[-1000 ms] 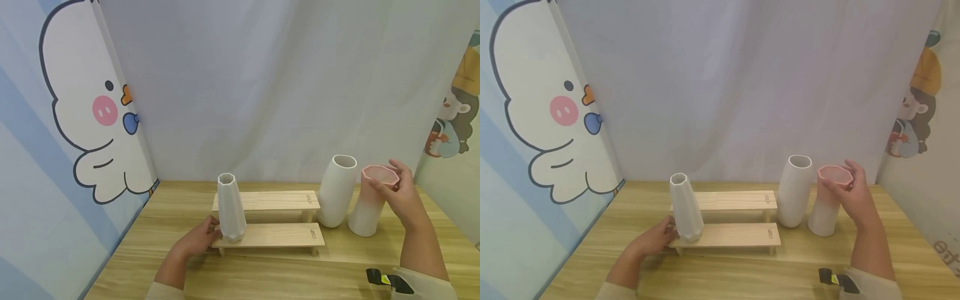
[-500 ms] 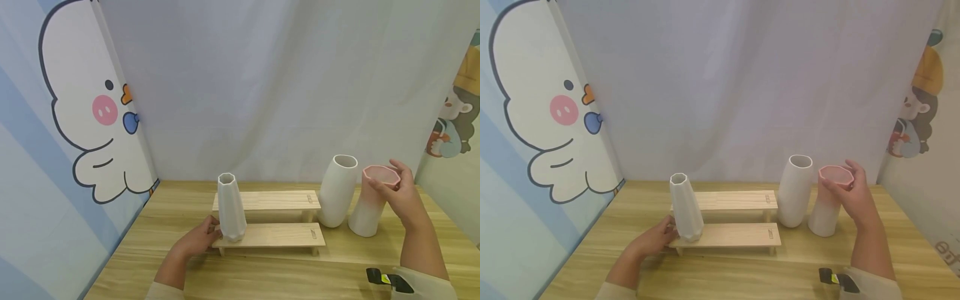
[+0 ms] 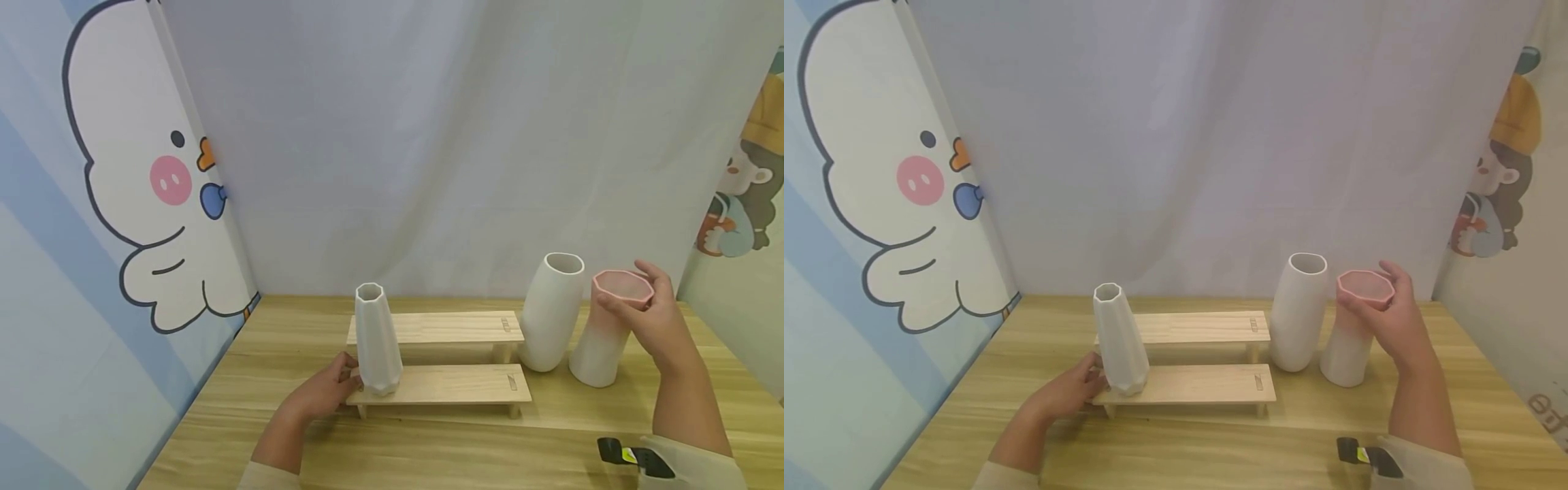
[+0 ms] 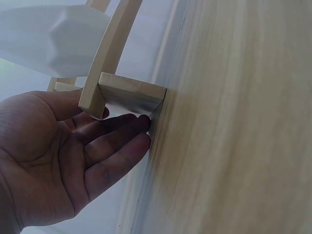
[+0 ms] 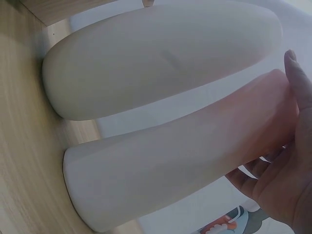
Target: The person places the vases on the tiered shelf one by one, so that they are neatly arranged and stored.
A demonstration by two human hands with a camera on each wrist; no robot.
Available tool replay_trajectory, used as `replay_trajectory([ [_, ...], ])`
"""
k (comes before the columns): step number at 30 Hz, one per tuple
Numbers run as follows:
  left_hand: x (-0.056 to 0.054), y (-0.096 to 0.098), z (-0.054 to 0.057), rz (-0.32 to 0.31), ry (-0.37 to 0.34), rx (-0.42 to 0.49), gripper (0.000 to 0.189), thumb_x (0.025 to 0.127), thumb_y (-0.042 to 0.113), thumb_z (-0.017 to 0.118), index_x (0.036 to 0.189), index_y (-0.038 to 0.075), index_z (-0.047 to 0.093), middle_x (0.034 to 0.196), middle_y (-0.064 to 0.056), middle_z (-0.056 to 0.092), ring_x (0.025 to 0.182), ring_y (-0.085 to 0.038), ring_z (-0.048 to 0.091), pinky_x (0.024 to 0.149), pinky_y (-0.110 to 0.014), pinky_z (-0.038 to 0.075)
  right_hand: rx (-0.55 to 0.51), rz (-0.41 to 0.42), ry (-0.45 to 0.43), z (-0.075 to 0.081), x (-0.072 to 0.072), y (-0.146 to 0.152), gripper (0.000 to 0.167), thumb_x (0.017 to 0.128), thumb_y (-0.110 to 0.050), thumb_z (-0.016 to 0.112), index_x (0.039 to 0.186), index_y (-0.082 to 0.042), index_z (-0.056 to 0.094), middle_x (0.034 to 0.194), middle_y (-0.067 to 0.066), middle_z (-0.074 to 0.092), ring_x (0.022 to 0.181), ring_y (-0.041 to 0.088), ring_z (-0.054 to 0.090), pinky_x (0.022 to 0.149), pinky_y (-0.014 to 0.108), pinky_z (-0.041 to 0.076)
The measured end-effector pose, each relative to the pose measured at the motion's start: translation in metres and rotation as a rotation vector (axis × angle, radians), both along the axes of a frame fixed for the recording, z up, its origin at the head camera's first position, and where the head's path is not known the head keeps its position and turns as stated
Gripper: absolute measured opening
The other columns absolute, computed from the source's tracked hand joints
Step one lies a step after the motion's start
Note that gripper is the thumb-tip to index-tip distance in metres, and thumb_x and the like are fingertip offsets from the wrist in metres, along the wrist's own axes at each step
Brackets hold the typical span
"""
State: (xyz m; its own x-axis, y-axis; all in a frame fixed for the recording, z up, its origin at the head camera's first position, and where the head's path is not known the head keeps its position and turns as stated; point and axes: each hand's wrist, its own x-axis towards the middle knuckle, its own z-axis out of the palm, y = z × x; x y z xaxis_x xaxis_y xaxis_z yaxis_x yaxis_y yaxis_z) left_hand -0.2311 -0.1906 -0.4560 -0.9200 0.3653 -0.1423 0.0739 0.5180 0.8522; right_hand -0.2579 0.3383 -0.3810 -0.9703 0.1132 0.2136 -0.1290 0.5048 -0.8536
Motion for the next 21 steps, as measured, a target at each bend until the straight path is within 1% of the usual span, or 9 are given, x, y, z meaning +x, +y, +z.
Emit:
replay_trajectory([
  [1, 0.0, 0.0, -0.0002, 0.0, -0.001, 0.001, 0.027, 0.104, 0.029, 0.049, 0.122, 0.009, 0.043, 0.134, -0.024, 0.056, 0.118, -0.037, 0.058, 0.081, -0.044, 0.057, -0.004, 0.0, -0.003, 0.0004, 0.0004, -0.0005, 0.089, 0.096, -0.036, 0.062, 0.156, -0.034, -0.003, 0.153, 0.026, 0.019, 0.127, 0.038, 0.035, 0.084, 0.018, 0.045],
  [4, -0.0003, 0.0, -0.0009, 0.003, 0.0, 0.002, 0.028, 0.104, 0.029, 0.049, 0.122, 0.009, 0.043, 0.134, -0.024, 0.056, 0.118, -0.037, 0.058, 0.081, -0.044, 0.058, -0.004, -0.013, -0.015, 0.0009, 0.0005, -0.0015, 0.091, 0.095, -0.038, 0.064, 0.156, -0.036, -0.003, 0.153, 0.026, 0.019, 0.128, 0.04, 0.035, 0.085, 0.019, 0.045],
  [6, -0.0006, -0.0003, -0.0015, 0.0, -0.001, 0.003, 0.028, 0.104, 0.029, 0.049, 0.123, 0.009, 0.043, 0.135, -0.025, 0.056, 0.118, -0.037, 0.058, 0.081, -0.044, 0.058, -0.007, -0.013, -0.018, 0.0011, 0.0004, -0.0021, 0.09, 0.095, -0.038, 0.064, 0.157, -0.032, -0.001, 0.152, 0.026, 0.022, 0.126, 0.039, 0.037, 0.084, 0.02, 0.046],
  [8, -0.0008, -0.0006, -0.0019, -0.002, -0.003, 0.009, 0.028, 0.104, 0.03, 0.049, 0.123, 0.009, 0.043, 0.136, -0.025, 0.055, 0.119, -0.037, 0.057, 0.081, -0.045, 0.058, 0.004, -0.022, -0.03, 0.0007, -0.0002, -0.0025, 0.089, 0.094, -0.04, 0.065, 0.158, -0.027, 0.003, 0.149, 0.024, 0.026, 0.123, 0.035, 0.04, 0.076, 0.014, 0.042],
  [11, -0.0007, -0.0008, -0.002, -0.003, -0.007, 0.019, 0.029, 0.104, 0.03, 0.049, 0.122, 0.009, 0.043, 0.135, -0.024, 0.056, 0.12, -0.037, 0.057, 0.081, -0.045, 0.058, 0.011, -0.026, -0.049, 0.0008, -0.0006, -0.0033, 0.088, 0.094, -0.043, 0.064, 0.158, -0.02, 0.008, 0.147, 0.022, 0.03, 0.12, 0.032, 0.042, 0.078, 0.02, 0.045],
  [13, -0.0004, -0.0008, -0.0018, -0.002, -0.007, 0.023, 0.03, 0.104, 0.031, 0.05, 0.122, 0.009, 0.043, 0.133, -0.023, 0.057, 0.119, -0.036, 0.057, 0.081, -0.045, 0.058, 0.016, -0.032, -0.055, 0.0009, -0.0008, -0.0038, 0.087, 0.094, -0.044, 0.064, 0.157, -0.019, 0.009, 0.146, 0.02, 0.032, 0.119, 0.029, 0.043, 0.078, 0.022, 0.045],
  [21, 0.0001, -0.001, -0.001, 0.0, -0.004, 0.024, 0.03, 0.104, 0.031, 0.05, 0.122, 0.008, 0.043, 0.128, -0.02, 0.06, 0.117, -0.034, 0.058, 0.08, -0.044, 0.058, -0.015, -0.048, -0.004, -0.0004, 0.0, -0.0056, 0.081, 0.094, -0.041, 0.064, 0.155, -0.016, 0.017, 0.139, 0.015, 0.036, 0.111, 0.018, 0.046, 0.071, 0.012, 0.045],
])
